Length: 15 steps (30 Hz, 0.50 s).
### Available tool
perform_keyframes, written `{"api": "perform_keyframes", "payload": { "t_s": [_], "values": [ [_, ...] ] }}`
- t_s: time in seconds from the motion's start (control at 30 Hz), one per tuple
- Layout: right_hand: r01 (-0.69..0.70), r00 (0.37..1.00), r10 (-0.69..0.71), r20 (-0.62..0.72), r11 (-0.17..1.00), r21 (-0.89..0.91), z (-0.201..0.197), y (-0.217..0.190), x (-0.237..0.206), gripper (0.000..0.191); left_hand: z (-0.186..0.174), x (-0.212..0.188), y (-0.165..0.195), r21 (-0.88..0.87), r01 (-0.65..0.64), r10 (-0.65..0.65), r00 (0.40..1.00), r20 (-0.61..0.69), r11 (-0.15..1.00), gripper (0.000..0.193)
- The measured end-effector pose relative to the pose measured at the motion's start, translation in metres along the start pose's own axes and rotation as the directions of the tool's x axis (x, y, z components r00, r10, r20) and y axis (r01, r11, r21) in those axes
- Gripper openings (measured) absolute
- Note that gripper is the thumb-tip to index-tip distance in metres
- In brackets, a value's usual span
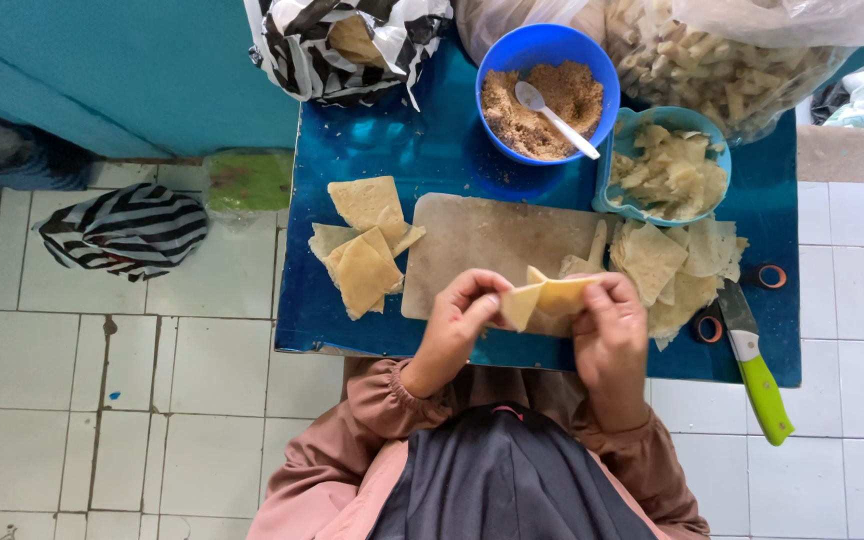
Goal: The person folds thin triangular dough wrappers one at a time on a small cutting board, pressing each fold closed and setting the folded piece aside. They occasionally reach into a blue bowl with a spoon and sprinkle a brown powdery filling onto a wrapper before folding it.
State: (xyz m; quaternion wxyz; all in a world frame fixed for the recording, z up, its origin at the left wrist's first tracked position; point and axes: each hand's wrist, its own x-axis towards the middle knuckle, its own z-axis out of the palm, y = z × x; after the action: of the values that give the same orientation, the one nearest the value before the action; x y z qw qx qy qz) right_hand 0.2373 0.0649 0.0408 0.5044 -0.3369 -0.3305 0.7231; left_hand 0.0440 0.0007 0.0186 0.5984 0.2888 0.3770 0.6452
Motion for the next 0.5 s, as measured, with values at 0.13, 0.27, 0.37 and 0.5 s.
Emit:
{"api": "perform_keyframes", "payload": {
  "t_s": [0.13, 0.27, 0.37, 0.5],
  "values": [
    [0.028, 0.995, -0.012, -0.098, 0.985, 0.168, -0.018, -0.021, 0.005, 0.007, -0.009, 0.001, 0.013, 0.033, 0.022, -0.02, 0.998, -0.067, 0.999, 0.028],
    [0.322, 0.938, -0.313, -0.148, 0.946, 0.045, -0.027, -0.038, 0.007, 0.008, -0.011, 0.004, 0.02, -0.07, 0.116, -0.117, 0.993, -0.022, 0.991, 0.031],
    [0.47, 0.645, -0.763, -0.038, 0.435, -0.768, -0.019, -0.042, 0.006, 0.009, -0.011, 0.006, 0.02, -0.141, 0.138, -0.14, 0.99, -0.005, 0.98, 0.028],
    [0.34, 0.685, -0.569, 0.455, -0.303, -0.89, 0.005, -0.054, 0.009, 0.023, -0.01, 0.006, 0.015, -0.064, 0.121, -0.123, 0.992, -0.028, 0.991, 0.024]
  ]
}}
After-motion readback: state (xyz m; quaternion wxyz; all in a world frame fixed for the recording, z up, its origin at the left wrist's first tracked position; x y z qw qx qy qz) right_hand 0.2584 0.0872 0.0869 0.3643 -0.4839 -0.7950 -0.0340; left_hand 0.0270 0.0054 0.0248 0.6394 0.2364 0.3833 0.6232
